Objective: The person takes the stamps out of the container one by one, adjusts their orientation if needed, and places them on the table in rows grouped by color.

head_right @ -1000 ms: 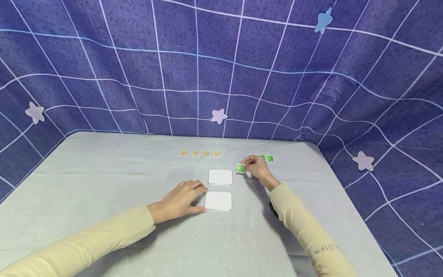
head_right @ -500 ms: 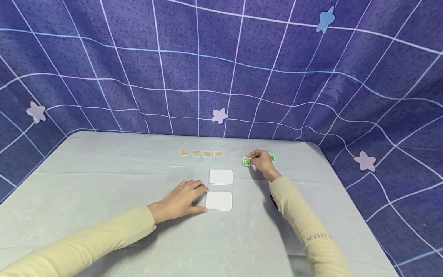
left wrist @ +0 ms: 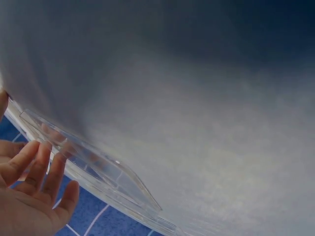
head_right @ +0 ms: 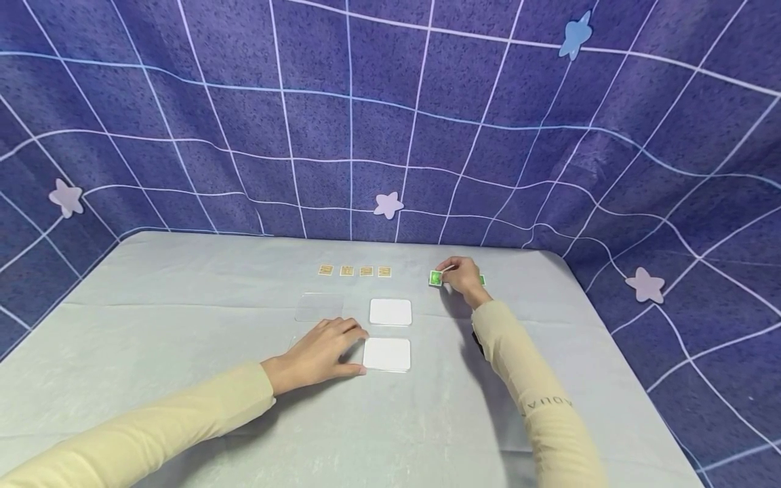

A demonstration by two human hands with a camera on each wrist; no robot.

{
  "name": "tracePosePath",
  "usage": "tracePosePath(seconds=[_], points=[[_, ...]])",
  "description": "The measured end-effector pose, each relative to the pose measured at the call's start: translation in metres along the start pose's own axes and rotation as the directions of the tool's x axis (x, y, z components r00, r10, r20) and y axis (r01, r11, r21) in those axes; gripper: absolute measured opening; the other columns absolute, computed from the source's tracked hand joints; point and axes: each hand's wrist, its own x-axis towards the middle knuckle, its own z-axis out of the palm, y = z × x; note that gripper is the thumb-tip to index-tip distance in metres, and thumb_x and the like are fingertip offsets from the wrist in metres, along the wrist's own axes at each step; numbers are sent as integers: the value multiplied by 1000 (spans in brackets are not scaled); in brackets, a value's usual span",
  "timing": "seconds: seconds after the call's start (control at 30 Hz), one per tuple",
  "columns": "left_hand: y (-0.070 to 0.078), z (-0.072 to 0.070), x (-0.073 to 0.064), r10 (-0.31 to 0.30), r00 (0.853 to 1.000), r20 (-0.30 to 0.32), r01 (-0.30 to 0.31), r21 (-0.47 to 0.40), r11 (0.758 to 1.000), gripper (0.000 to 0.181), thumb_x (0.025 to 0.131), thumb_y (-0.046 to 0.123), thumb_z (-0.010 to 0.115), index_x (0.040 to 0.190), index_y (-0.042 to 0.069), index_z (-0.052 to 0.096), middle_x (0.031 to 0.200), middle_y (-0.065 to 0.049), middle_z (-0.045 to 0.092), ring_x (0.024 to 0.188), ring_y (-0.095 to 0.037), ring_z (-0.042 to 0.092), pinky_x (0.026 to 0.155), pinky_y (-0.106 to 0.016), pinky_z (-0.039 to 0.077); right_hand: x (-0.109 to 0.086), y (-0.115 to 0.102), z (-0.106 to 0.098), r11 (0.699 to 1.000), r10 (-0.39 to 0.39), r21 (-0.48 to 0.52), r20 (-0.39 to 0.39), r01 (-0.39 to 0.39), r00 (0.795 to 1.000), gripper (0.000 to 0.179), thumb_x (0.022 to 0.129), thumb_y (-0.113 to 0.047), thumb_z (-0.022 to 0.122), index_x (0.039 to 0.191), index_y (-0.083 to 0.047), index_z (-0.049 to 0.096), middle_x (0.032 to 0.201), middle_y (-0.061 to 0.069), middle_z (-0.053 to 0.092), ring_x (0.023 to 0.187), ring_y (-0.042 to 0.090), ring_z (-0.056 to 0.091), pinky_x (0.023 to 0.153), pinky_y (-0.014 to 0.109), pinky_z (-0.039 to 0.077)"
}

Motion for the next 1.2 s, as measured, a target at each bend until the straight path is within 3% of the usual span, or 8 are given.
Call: tracePosePath(seconds=[0.23, 0.63, 0.93, 1.2], points=[[0, 1, 0, -6, 1000, 11, 6, 2, 1000, 54, 76, 51, 66, 113, 13, 59, 107, 0, 58, 95, -17, 54, 83, -35, 43, 4, 0, 2, 1000, -2, -23, -16, 2, 1000, 23, 76, 6, 60, 98, 5, 65, 67, -1, 59, 60, 6, 47, 57, 19, 39], [1, 2, 0, -5, 1000, 12, 5, 5, 1000, 55, 76, 52, 65, 113, 13, 59, 108, 0, 58, 95, -17, 54, 82, -34, 43, 10, 2, 4, 997, -8, -72, -35, 5, 999, 22, 76, 3, 62, 97, 4, 66, 78, 11, 65, 58, 8, 51, 51, 17, 39], [1, 1, 0, -1, 1000, 6, 1, 5, 1000, 54, 76, 51, 66, 113, 13, 60, 107, 0, 58, 94, -17, 53, 80, -34, 42, 13, 2, 5, 985, -35, -170, -41, 27, 999, 20, 75, 2, 63, 95, 2, 66, 87, 17, 67, 59, 5, 48, 56, 17, 38], [0, 1, 0, -1, 1000, -2, 1, 1, 1000, 54, 75, 51, 66, 112, 12, 60, 107, 0, 58, 93, -17, 53, 82, -35, 43, 14, 1, 3, 985, -33, -172, -36, 27, 999, 21, 76, 2, 63, 96, 3, 66, 84, 15, 67, 58, 4, 48, 56, 17, 39]])
